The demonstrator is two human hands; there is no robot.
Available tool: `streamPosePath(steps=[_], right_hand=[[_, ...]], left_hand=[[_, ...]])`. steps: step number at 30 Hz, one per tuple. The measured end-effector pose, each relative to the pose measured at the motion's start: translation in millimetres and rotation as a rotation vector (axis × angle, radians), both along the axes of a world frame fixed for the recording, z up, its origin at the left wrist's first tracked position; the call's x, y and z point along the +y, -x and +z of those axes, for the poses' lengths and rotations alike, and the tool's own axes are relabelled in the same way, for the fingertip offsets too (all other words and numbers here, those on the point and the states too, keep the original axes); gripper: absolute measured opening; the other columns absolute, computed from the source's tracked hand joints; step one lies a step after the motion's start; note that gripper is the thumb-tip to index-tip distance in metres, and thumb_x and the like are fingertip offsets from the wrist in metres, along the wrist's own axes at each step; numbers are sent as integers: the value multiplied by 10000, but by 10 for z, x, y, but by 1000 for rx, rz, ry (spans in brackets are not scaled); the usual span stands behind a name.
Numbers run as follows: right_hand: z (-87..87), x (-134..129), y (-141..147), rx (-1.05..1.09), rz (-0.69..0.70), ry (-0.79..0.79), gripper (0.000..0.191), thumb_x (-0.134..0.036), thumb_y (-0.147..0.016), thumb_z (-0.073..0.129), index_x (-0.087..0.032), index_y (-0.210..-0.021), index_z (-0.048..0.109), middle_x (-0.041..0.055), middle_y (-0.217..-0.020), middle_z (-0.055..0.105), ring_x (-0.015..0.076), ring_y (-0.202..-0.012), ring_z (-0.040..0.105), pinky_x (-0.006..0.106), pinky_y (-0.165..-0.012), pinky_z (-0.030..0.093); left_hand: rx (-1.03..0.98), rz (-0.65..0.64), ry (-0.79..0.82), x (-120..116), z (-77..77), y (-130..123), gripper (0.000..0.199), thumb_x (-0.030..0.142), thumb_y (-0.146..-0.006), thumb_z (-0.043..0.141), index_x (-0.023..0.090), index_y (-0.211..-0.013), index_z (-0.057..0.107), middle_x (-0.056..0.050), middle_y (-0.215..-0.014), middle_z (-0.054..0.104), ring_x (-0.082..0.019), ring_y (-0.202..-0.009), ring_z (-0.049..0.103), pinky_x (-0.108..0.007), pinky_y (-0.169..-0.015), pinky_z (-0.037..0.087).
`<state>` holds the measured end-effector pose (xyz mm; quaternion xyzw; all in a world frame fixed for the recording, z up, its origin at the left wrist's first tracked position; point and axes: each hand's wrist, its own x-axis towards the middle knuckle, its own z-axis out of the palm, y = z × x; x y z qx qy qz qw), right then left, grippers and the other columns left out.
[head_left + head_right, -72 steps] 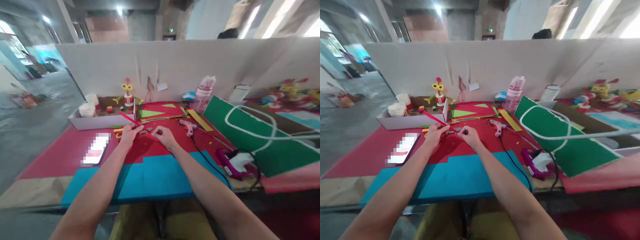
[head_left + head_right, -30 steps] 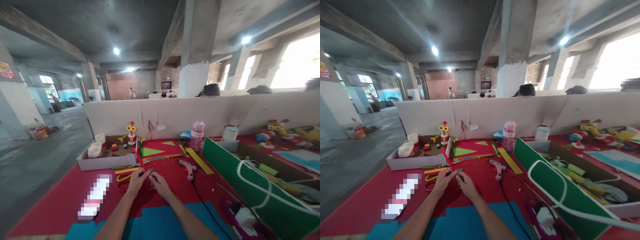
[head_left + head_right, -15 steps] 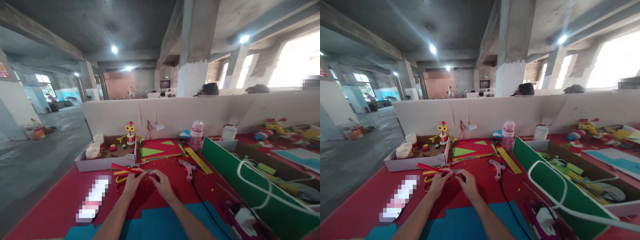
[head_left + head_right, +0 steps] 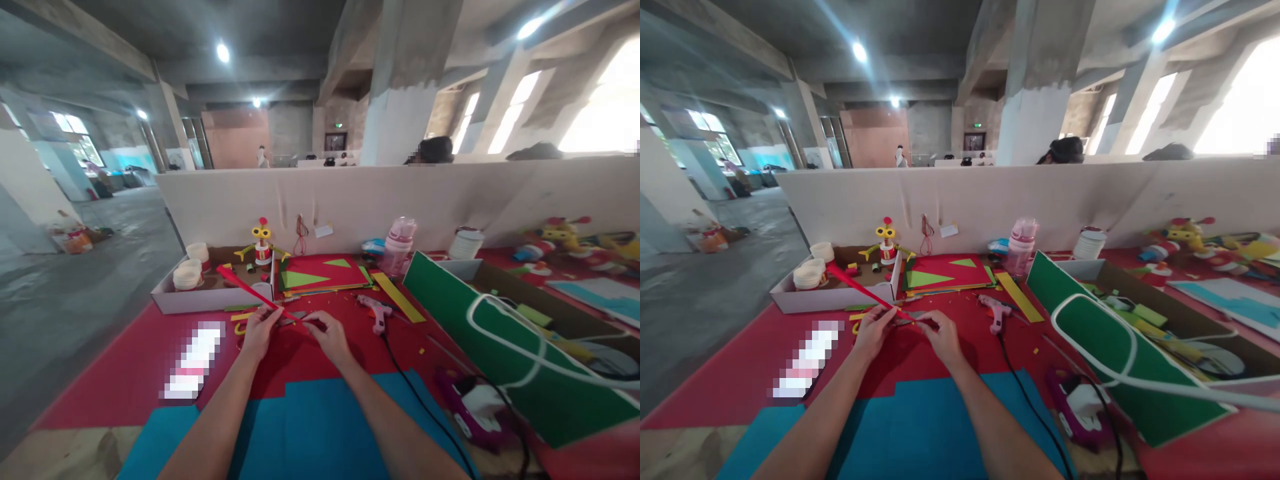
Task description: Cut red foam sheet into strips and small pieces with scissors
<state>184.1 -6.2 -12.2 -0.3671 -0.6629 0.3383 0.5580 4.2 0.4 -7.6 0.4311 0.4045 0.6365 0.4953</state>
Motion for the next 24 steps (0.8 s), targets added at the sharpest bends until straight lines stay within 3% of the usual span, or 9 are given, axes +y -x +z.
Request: streamPosePath(steps=[4,8,13,17,21,24], right_hand=[[10,64,-94,168,-23,144,242,-437,-792,625,-197,-818,647,19,-702,629,161,-641,585,283,-649,496],[46,91,-194,349,-25,243,367,-519,-875,469,-213,-1044,581,43,-864,654,145,-663,605,276,-642,518],[44,82,-250,124,70,106,488,-426,-788,650,-241,-1222,526,56,-1027,636,148,-783,617,271,-743,521],[4,54,-180,7,52,23,384,-375,-780,669,-230,-1132,620,58,-997,659,179,-860,625,292,-795,515],[12,3,-119,3,-33,-10,226,-384,-805,635,-211,-941,688,51,-869,693,197,-794,643,309,-749,524],[36,-25,-117,13,-59,-19,209,-390,-802,640,-214,-903,690,39,-819,697,192,-745,652,296,-704,525]], left_hand=[[29,95,-19,-3,36,94,291,411,-669,752,143,-758,681,-23,-643,656,-130,-612,593,-234,-608,471],[95,115,-19,-42,80,105,313,425,-649,761,134,-748,698,-31,-654,664,-143,-618,608,-247,-607,485],[171,175,-92,-65,116,84,280,406,-671,748,142,-752,703,-31,-645,668,-153,-641,620,-265,-660,498],[114,165,-78,-61,116,77,290,401,-668,752,139,-776,691,-37,-656,677,-164,-662,643,-283,-685,509],[104,143,-62,-69,124,57,302,406,-667,752,139,-789,681,-37,-642,677,-165,-643,642,-281,-663,509],[122,138,-53,-76,134,45,289,403,-667,751,146,-778,678,-30,-635,675,-162,-633,637,-276,-653,509]])
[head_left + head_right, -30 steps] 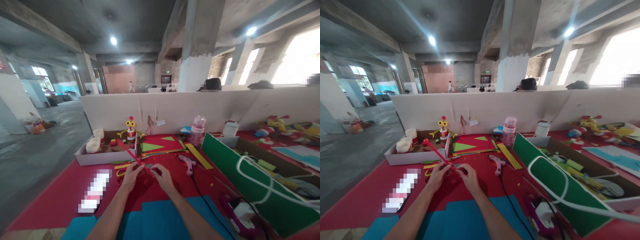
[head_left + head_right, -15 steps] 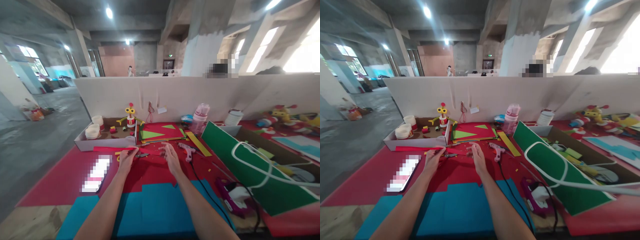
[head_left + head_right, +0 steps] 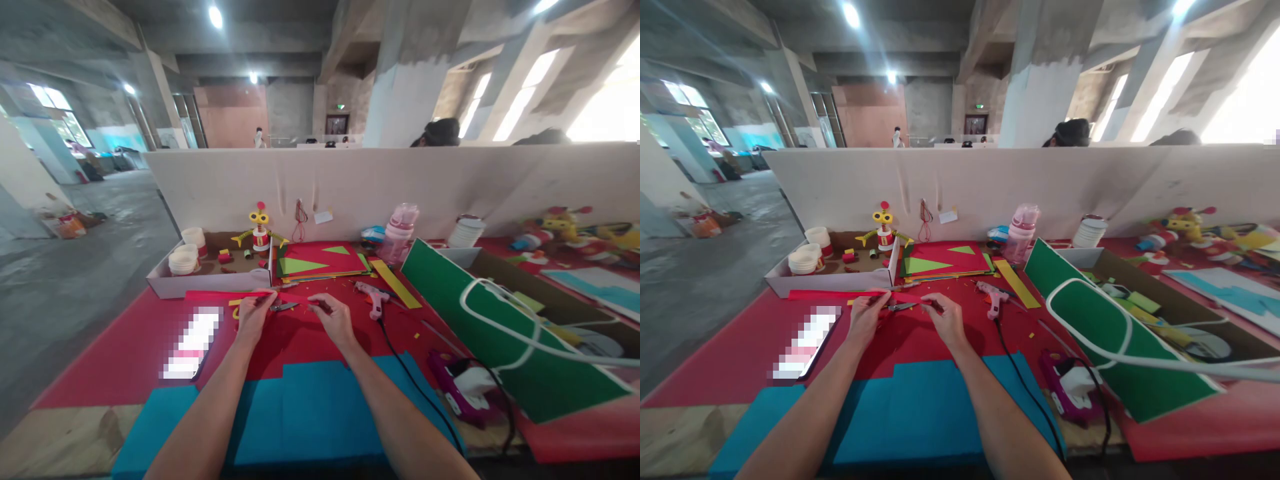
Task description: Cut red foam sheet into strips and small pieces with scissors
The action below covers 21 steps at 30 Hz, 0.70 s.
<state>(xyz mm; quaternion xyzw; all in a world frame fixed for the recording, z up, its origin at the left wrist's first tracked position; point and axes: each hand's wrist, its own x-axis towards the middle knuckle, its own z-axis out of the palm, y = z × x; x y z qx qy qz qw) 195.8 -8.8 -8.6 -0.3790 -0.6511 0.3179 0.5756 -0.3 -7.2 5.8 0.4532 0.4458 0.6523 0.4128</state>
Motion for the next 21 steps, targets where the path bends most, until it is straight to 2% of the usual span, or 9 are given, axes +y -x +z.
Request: streamPosePath(steps=[7,11,15,18,21], right_hand=[[39,-3,-41,-16,-41,-30,180,-389,-806,647,-214,-809,690,33,-763,703,188,-714,655,287,-678,516],[28,36,-38,40,-28,2,186,-395,-766,685,-209,-761,680,46,-789,707,198,-756,653,312,-725,526],[-1,70,3,233,52,153,189,-364,-707,734,-192,-710,658,49,-828,706,191,-791,652,320,-765,522],[-11,69,24,378,116,297,202,-345,-667,762,-180,-696,649,36,-774,698,181,-755,660,331,-779,525],[-11,61,22,462,163,376,226,-351,-641,779,-180,-701,644,23,-767,698,183,-760,676,346,-809,528]], left_hand=[[-11,-2,20,4,-16,24,276,391,-669,756,144,-774,692,-35,-634,680,-155,-631,642,-260,-643,505],[-129,-35,0,20,-20,26,276,381,-636,774,147,-738,670,-30,-621,672,-168,-626,653,-293,-651,521],[-268,-73,-23,38,-13,9,257,325,-584,810,163,-704,651,-5,-641,672,-144,-618,651,-283,-665,520],[-256,-71,-23,40,-13,7,248,321,-595,805,157,-709,657,-9,-640,671,-140,-618,646,-278,-662,516],[-207,-65,-26,32,-14,12,249,331,-617,791,145,-720,662,-17,-636,669,-148,-625,646,-283,-668,515]])
